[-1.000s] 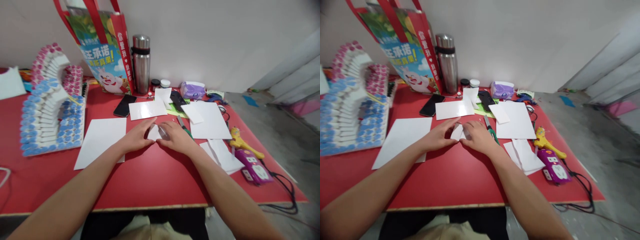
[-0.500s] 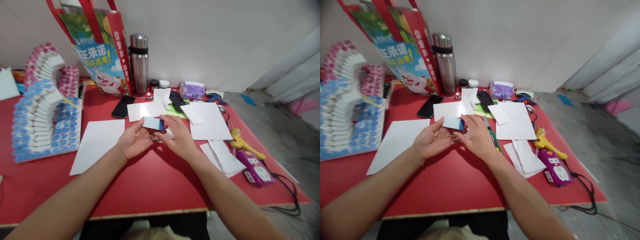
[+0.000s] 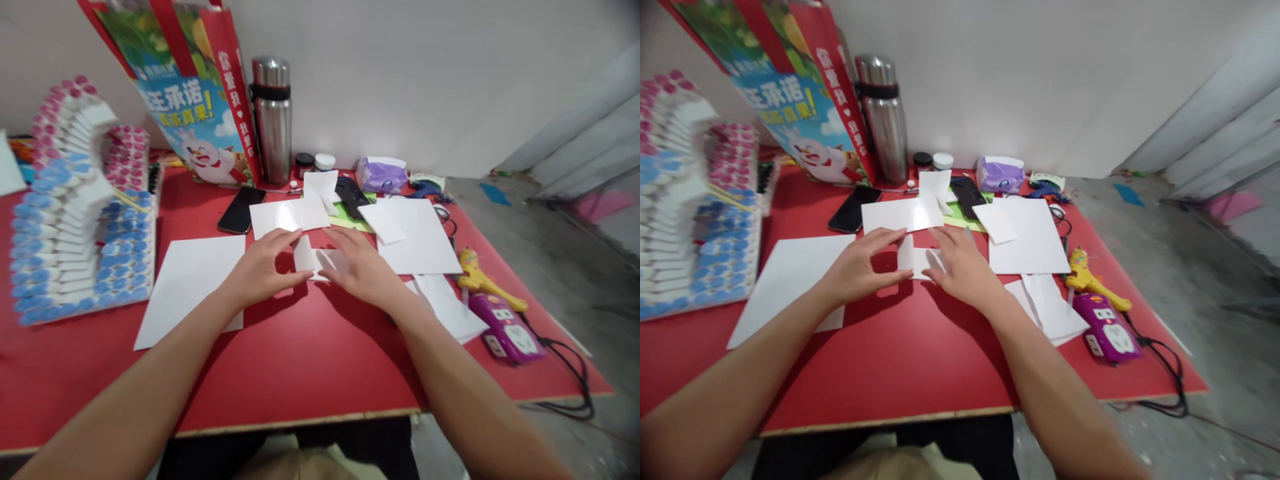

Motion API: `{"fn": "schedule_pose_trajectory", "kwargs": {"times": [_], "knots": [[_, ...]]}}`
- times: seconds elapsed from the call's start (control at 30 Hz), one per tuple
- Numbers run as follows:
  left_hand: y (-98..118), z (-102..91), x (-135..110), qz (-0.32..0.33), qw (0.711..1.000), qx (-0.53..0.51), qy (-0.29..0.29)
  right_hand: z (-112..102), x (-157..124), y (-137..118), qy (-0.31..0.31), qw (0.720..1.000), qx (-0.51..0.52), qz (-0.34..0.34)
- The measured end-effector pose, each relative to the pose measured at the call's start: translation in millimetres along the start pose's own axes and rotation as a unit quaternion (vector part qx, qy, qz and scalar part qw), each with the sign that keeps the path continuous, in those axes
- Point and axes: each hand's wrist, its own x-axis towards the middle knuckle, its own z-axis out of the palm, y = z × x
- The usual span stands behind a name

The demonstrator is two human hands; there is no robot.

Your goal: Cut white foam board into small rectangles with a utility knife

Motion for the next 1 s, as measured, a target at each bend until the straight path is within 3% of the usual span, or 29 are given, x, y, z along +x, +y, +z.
{"fn": "schedule_pose_trajectory", "kwargs": {"times": [0.1,0.3,0.53,0.87,1.0], "knots": [[-3.9,-6.4,1.3,0.042,0.991,0.128,-0.028,-4.1,-2.4,0.2,-0.078,0.996,-0.039,0.010],[-7.1,8.6,0.9,0.083,0.975,0.185,-0.091,-0.9,1.7,-0.7,-0.119,0.992,-0.032,0.012],[-10.5,10.6,2.0,0.081,0.970,0.191,-0.123,1.6,5.2,1.5,-0.102,0.995,0.005,0.010],[-4.6,9.3,1.3,0.085,0.960,0.241,-0.117,5.2,3.9,2.0,-0.097,0.994,-0.010,-0.043],[-6.7,9.8,1.4,0.079,0.964,0.226,-0.113,10.2,5.3,1.6,-0.060,0.996,-0.042,-0.056]]}}
